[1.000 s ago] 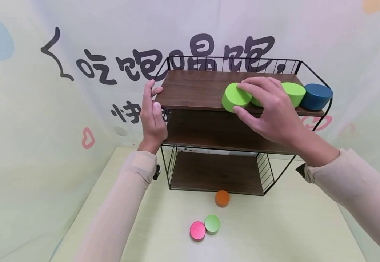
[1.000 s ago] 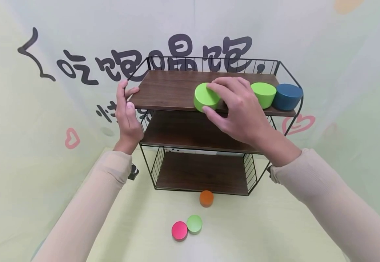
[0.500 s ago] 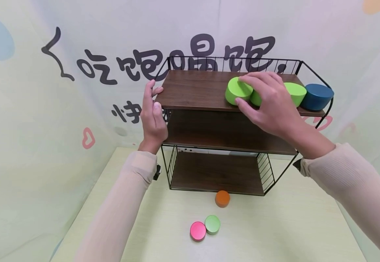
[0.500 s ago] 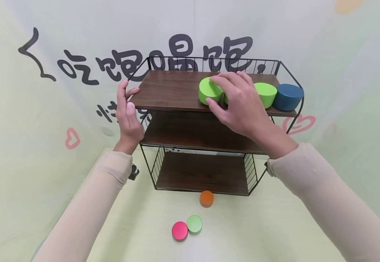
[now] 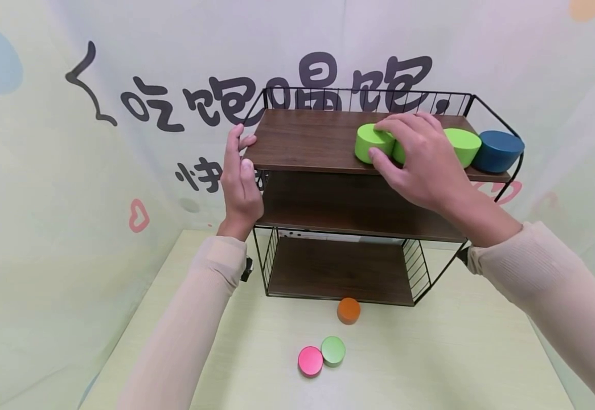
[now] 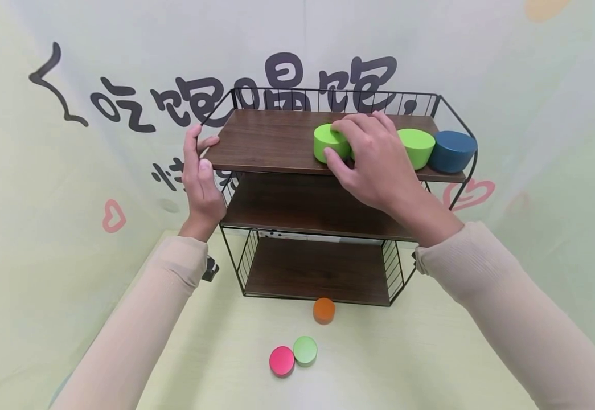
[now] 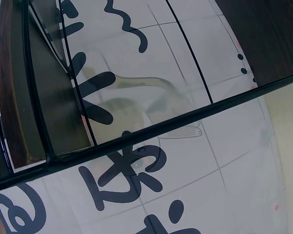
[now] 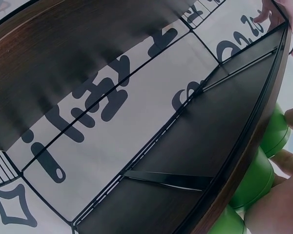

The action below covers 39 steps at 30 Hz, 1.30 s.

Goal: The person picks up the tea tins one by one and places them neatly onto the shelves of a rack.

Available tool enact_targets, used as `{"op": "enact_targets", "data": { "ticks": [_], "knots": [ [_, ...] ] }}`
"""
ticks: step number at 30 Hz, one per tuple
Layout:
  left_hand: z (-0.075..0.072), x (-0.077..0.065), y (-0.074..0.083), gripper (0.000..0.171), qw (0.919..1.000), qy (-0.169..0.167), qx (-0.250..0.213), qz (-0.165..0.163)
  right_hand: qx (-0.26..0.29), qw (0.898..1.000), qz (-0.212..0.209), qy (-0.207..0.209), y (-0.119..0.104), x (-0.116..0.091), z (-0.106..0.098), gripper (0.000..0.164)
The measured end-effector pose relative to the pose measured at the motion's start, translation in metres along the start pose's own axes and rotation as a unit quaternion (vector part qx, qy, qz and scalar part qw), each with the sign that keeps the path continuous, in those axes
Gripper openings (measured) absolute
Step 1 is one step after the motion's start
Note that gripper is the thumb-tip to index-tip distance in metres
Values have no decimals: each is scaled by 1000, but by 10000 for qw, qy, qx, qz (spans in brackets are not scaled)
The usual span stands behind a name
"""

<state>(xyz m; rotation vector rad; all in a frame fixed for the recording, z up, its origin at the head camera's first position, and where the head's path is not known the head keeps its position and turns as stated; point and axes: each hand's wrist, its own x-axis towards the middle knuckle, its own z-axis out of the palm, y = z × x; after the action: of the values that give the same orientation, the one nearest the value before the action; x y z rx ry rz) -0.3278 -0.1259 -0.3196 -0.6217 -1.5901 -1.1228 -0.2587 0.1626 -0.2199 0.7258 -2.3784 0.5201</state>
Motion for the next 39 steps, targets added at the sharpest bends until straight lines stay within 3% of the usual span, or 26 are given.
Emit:
{"op": "enact_targets", "data": {
  "ticks": [7, 12, 19, 31, 39],
  "knots": [
    [1, -1, -2, 54, 10000, -35, 20, 6, 190, 9996, 134, 135, 0, -3, -2, 40],
    [2, 0, 8, 52, 10000, -42, 13, -21, 402, 9977, 187, 523, -4, -8, -12, 42],
    [1, 0, 3, 56, 9999, -67, 111, -44, 629, 9894, -540, 1191, -5, -23, -18, 43],
    [0, 0, 3, 56, 9998, -62, 171, -98, 851, 9805, -1003, 1458, -11, -54, 5, 45],
    [0, -1, -1, 55, 9999, -30, 132, -68, 1228, 9744, -938, 1630, -17, -84, 30, 43]
  ]
}}
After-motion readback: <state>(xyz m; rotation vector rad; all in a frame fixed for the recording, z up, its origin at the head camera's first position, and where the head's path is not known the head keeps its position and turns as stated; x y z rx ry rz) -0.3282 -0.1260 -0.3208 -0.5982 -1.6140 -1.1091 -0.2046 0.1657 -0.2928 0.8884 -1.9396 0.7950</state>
